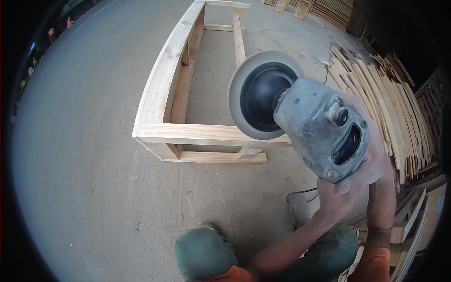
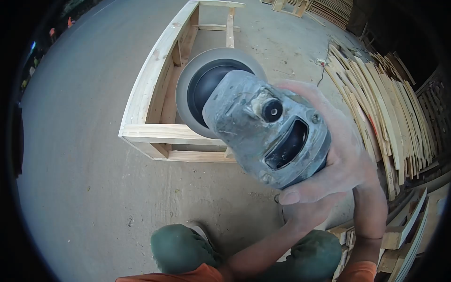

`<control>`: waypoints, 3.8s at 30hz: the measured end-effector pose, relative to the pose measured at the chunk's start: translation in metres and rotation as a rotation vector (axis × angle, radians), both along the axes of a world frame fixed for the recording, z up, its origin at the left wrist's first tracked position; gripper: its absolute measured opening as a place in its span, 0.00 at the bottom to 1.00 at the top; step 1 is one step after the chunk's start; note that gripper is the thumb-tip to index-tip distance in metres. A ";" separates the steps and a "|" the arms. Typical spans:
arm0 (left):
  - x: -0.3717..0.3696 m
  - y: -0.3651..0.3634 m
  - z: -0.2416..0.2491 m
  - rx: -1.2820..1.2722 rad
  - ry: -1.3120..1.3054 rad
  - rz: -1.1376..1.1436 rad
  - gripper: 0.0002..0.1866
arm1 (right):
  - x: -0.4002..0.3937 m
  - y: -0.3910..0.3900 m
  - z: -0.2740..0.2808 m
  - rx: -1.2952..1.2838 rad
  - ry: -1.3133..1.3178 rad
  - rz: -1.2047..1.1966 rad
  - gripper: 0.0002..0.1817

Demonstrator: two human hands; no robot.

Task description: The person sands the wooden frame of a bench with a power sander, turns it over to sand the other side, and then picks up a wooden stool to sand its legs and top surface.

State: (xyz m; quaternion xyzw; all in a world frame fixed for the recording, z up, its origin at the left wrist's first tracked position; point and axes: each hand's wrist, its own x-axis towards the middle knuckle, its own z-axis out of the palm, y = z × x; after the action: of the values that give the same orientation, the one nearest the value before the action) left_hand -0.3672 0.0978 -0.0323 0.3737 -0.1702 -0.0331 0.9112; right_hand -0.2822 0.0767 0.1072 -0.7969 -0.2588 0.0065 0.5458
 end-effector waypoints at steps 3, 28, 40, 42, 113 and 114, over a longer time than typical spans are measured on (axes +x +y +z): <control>-0.023 -0.028 -0.060 0.064 -0.087 0.278 0.23 | 0.012 0.019 -0.017 -0.147 -0.020 0.376 0.59; -0.004 -0.083 -0.201 0.128 1.029 0.422 0.28 | 0.049 -0.072 -0.322 -0.336 0.668 0.427 0.56; 0.009 -0.055 -0.206 0.145 1.058 0.420 0.28 | 0.060 -0.048 -0.337 -0.369 0.479 0.436 0.56; 0.010 -0.052 -0.209 0.145 1.068 0.389 0.28 | 0.062 -0.045 -0.336 -0.336 0.660 0.432 0.57; 0.005 -0.041 -0.218 0.121 0.987 0.300 0.30 | 0.048 -0.047 -0.346 -0.350 0.535 0.271 0.48; 0.005 -0.040 -0.220 0.104 0.966 0.275 0.30 | 0.047 -0.047 -0.347 -0.383 0.494 0.260 0.48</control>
State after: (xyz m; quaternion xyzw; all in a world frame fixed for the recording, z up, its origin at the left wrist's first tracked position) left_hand -0.3622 0.0579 -0.2518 0.3795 0.3235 -0.0900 0.8621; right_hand -0.2351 0.0296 -0.2394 -0.8195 -0.2123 0.3177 0.4271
